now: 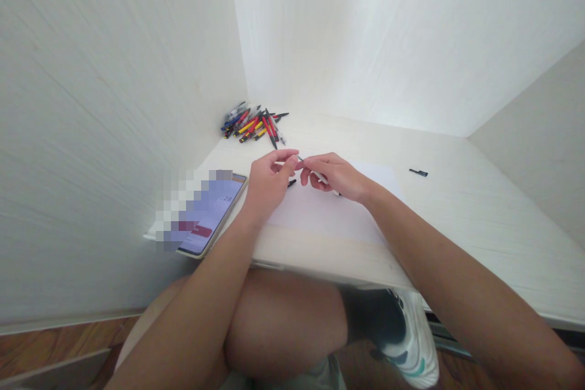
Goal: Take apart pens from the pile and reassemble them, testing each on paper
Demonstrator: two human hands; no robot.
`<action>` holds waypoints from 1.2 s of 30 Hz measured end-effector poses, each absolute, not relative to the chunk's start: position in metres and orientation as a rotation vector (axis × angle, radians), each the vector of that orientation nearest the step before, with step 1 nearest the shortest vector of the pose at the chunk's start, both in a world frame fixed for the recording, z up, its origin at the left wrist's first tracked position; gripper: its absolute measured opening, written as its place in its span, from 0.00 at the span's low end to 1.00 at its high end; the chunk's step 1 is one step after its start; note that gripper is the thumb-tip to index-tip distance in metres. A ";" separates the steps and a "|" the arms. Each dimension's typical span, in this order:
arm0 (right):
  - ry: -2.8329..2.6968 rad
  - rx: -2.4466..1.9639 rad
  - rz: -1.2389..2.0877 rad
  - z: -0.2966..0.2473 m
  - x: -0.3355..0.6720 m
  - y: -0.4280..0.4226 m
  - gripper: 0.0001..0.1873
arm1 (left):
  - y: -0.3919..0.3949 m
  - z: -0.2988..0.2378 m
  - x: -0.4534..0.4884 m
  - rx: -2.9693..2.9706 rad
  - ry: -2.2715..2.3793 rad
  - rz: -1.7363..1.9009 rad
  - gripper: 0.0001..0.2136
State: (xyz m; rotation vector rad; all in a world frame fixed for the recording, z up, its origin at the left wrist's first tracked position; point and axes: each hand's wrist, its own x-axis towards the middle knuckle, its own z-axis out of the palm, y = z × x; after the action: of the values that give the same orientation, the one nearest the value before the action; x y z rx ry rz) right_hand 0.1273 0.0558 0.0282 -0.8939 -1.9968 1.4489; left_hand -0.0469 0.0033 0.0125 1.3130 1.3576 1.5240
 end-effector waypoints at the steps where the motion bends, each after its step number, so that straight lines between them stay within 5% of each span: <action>1: -2.007 -0.891 1.439 0.029 0.128 0.055 0.21 | 0.003 0.013 -0.047 1.305 1.350 1.525 0.09; 8: -1.938 -0.855 1.511 0.029 0.127 0.054 0.12 | 0.002 0.018 -0.045 1.250 1.371 1.512 0.05; 36: -1.988 -0.906 1.564 0.030 0.132 0.057 0.11 | 0.005 0.016 -0.049 0.903 1.127 1.726 0.05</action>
State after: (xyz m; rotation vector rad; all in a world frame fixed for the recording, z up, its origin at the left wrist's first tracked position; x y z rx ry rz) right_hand 0.1321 0.0573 0.0298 -0.9064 -1.9875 1.5638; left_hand -0.0487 0.0050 0.0161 0.9025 1.1269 1.7258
